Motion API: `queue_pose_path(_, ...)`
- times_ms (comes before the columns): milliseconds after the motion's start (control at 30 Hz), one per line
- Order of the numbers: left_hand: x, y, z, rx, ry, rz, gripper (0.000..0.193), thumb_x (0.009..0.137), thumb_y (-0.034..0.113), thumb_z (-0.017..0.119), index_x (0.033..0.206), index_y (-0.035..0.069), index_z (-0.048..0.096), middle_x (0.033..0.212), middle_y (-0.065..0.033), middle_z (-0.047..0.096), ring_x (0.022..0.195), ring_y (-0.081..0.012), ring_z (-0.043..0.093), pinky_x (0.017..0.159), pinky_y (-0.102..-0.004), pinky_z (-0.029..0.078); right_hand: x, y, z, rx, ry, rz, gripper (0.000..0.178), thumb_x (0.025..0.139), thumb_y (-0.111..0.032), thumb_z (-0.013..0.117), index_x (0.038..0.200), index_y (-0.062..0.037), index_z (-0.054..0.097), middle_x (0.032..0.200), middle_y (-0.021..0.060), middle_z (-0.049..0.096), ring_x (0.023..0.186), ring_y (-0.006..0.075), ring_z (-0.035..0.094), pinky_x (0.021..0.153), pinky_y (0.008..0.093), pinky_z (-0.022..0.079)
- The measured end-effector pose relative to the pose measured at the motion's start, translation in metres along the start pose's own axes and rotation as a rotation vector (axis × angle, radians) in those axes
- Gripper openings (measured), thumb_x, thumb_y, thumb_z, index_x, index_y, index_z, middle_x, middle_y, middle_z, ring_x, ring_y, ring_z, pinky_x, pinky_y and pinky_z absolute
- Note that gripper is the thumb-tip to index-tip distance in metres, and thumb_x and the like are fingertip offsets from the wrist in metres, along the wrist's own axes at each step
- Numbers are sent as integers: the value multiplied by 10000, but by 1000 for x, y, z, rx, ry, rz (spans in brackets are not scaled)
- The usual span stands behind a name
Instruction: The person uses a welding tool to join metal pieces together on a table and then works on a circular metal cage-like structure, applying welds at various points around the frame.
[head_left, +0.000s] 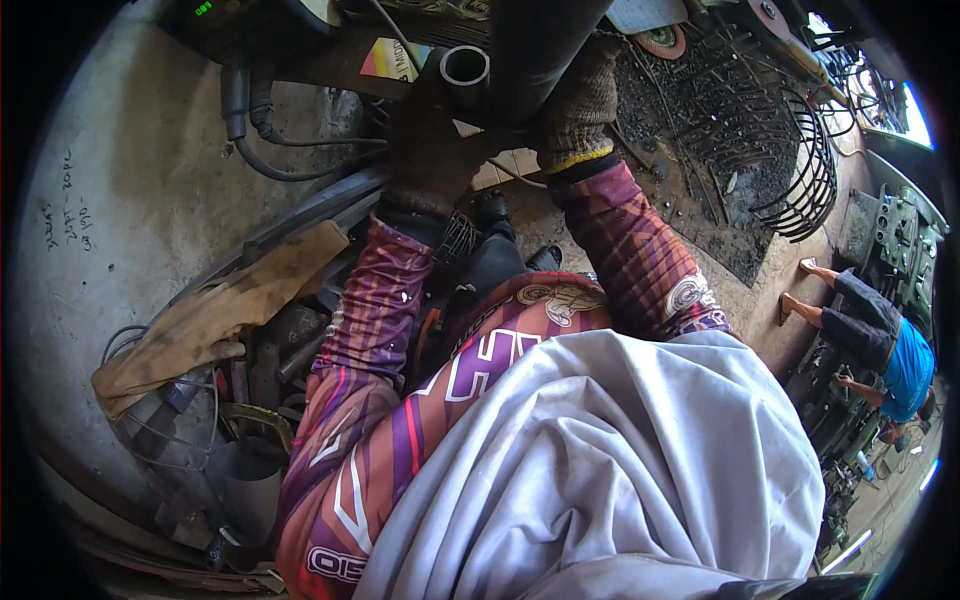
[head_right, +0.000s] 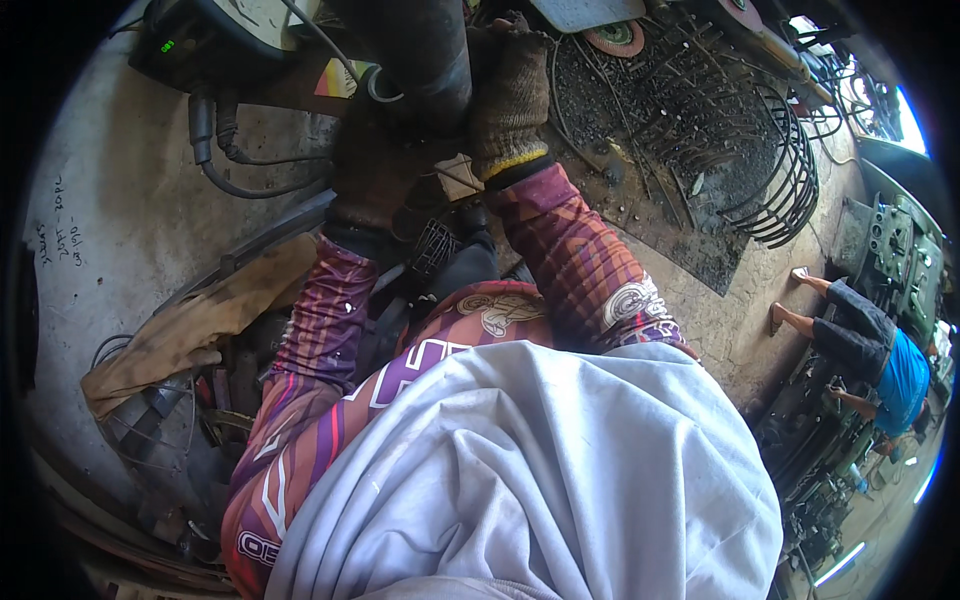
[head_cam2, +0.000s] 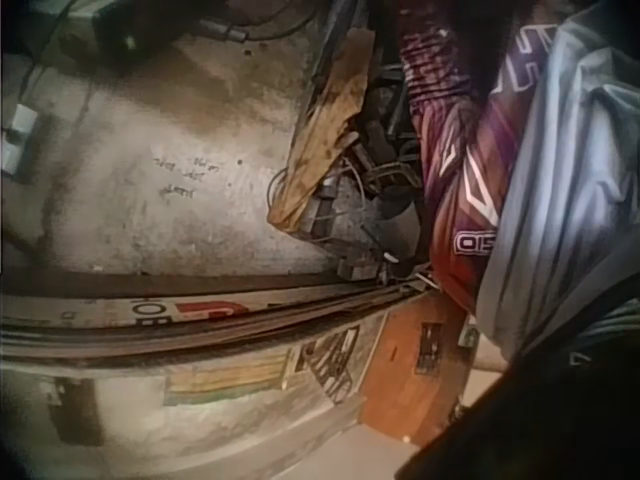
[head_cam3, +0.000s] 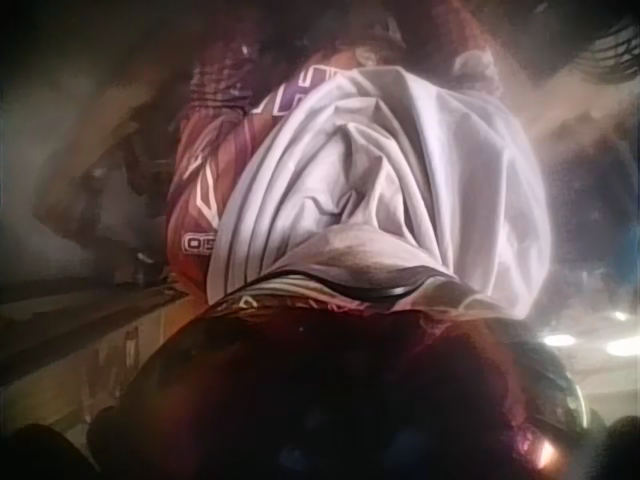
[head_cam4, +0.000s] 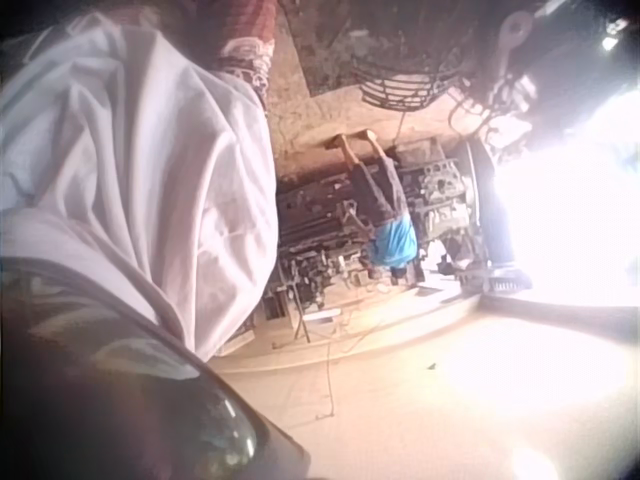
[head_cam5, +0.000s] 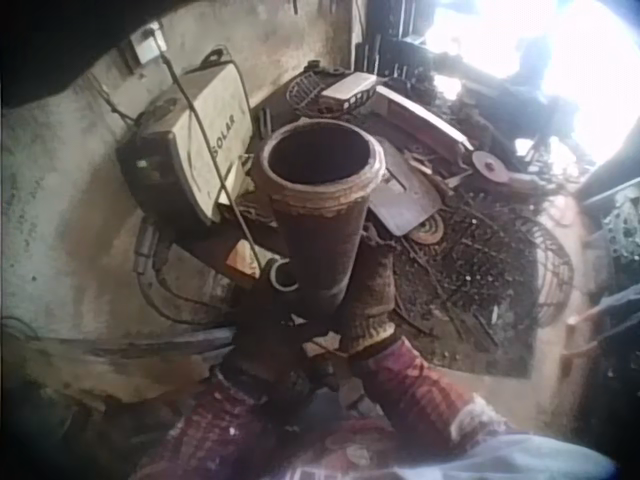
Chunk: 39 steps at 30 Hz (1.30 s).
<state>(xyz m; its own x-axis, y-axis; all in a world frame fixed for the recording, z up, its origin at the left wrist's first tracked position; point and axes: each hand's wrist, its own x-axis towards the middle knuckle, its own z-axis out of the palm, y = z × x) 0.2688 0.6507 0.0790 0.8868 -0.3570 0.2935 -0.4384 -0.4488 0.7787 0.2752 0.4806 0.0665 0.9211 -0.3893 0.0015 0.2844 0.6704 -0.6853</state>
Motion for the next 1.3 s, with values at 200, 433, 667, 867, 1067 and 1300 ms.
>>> queue_pose_path(200, 4, 4, -1, -84, -11, 0, 816, 600, 357, 891, 1230, 16, 499, 1081, -146, 629, 983, -314, 625, 865, -405, 496, 3, -1, 1, 90, 9, -10, 384, 976, -379, 467, 1202, -71, 511, 1139, 151, 571, 1030, 311, 583, 893, 405, 472)
queue_pose_path(433, 4, 7, -2, -137, 6, -16, 804, 589, 347, 898, 1214, 26, 506, 1066, -138, 638, 972, -310, 635, 859, -402, 503, 3, 0, 1, 216, 16, 5, 289, 982, -311, 485, 1120, -70, 566, 1039, 153, 616, 948, 304, 621, 837, 382, 496)
queue_pose_path(667, 9, 11, 2, -128, 23, -25, 793, 579, 337, 905, 1199, 36, 514, 1051, -130, 647, 962, -306, 644, 852, -399, 511, 10, -9, 8, 234, -130, 128, 471, 945, -451, 454, 1241, -86, 480, 1174, 149, 560, 1054, 315, 579, 899, 429, 477)
queue_pose_path(867, 2, 21, 6, 26, 67, -96, 899, 551, 335, 923, 1255, 9, 469, 1154, -171, 609, 1048, -316, 621, 893, -407, 499, 11, -26, 20, 357, -348, 352, 639, 913, -571, 427, 1344, -100, 407, 1290, 145, 512, 1145, 325, 542, 952, 469, 460)
queue_pose_path(1067, 8, 19, 9, 123, 71, -30, 829, 573, 367, 910, 1212, 32, 501, 1084, -134, 634, 989, -294, 640, 854, -397, 509, 11, -33, 36, 277, -451, 350, 812, 881, -691, 400, 1448, -114, 333, 1406, 141, 465, 1236, 335, 506, 1005, 509, 443)
queue_pose_path(1300, 10, 19, 14, 67, 115, -20, 790, 561, 374, 915, 1166, 54, 522, 1001, -102, 656, 932, -285, 655, 822, -390, 516, 9, -41, 28, 466, -454, 616, 835, 890, -717, 355, 1468, -115, 318, 1422, 128, 466, 1241, 324, 511, 999, 496, 458)
